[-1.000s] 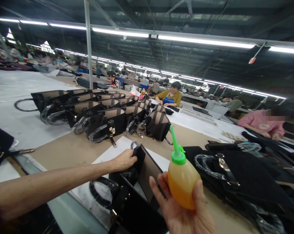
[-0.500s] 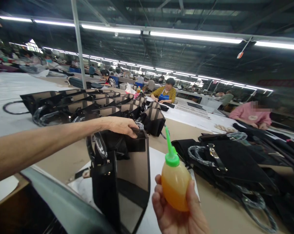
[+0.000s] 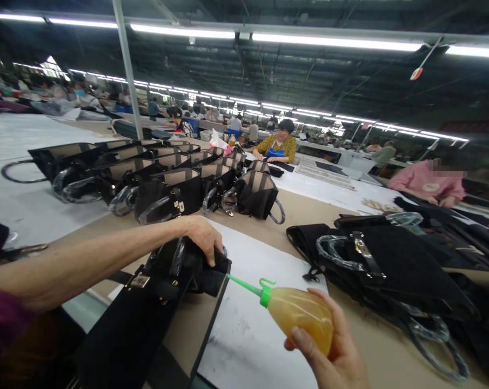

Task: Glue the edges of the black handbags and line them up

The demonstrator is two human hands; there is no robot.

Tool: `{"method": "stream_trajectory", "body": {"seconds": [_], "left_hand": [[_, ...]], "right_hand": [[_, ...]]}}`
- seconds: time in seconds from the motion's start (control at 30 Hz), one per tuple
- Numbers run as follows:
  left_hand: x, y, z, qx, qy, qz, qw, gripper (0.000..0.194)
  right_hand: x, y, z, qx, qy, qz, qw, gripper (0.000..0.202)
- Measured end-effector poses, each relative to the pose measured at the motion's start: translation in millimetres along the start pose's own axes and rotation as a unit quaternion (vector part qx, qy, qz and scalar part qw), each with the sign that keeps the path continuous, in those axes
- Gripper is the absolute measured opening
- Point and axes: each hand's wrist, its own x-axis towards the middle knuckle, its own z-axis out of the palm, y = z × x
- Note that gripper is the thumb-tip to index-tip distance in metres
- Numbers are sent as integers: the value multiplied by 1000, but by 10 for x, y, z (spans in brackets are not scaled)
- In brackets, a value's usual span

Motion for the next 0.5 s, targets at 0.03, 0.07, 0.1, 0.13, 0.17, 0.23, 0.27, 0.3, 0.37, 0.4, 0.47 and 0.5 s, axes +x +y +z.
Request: {"method": "stream_trajectory", "body": {"seconds": [0.03, 0.07, 0.1, 0.13, 0.17, 0.23, 0.27, 0.3, 0.37, 0.4, 0.47, 0.5], "left_hand": [[30, -8, 1, 1, -6, 0, 1000, 18], [56, -15, -2, 2, -11, 0, 1000, 20], [79, -22, -6, 4, -16, -2, 1000, 23], [97, -28, -10, 6, -22, -3, 1000, 25], [112, -32, -14, 9, -28, -6, 1000, 27], [135, -37, -21, 14, -40, -9, 999, 29], [144, -36, -22, 17, -44, -10, 999, 29], [154, -35, -22, 20, -46, -10, 999, 29], [178, -32, -18, 24, -50, -8, 998, 30], [193, -33, -13, 25, -51, -7, 998, 30], [227, -41, -2, 27, -56, -5, 998, 31], [245, -49, 5, 28, -58, -4, 998, 32]], "right_hand": [[20, 5, 2, -29, 6, -11, 999, 66], [43, 10, -1, -59, 13, -18, 998, 67], [67, 15, -9, -87, 20, -21, 996, 68], [91, 21, -20, -112, 26, -25, 993, 69], [112, 27, -33, -136, 29, -29, 990, 69], [147, 38, -51, -178, 28, -44, 983, 68], [159, 42, -51, -195, 27, -53, 979, 68], [168, 45, -43, -211, 26, -61, 975, 66], [181, 49, -9, -237, 22, -74, 968, 64], [186, 51, 13, -247, 23, -79, 965, 62], [200, 60, 53, -267, 21, -93, 959, 58], [210, 67, 65, -279, 21, -104, 955, 57]]}}
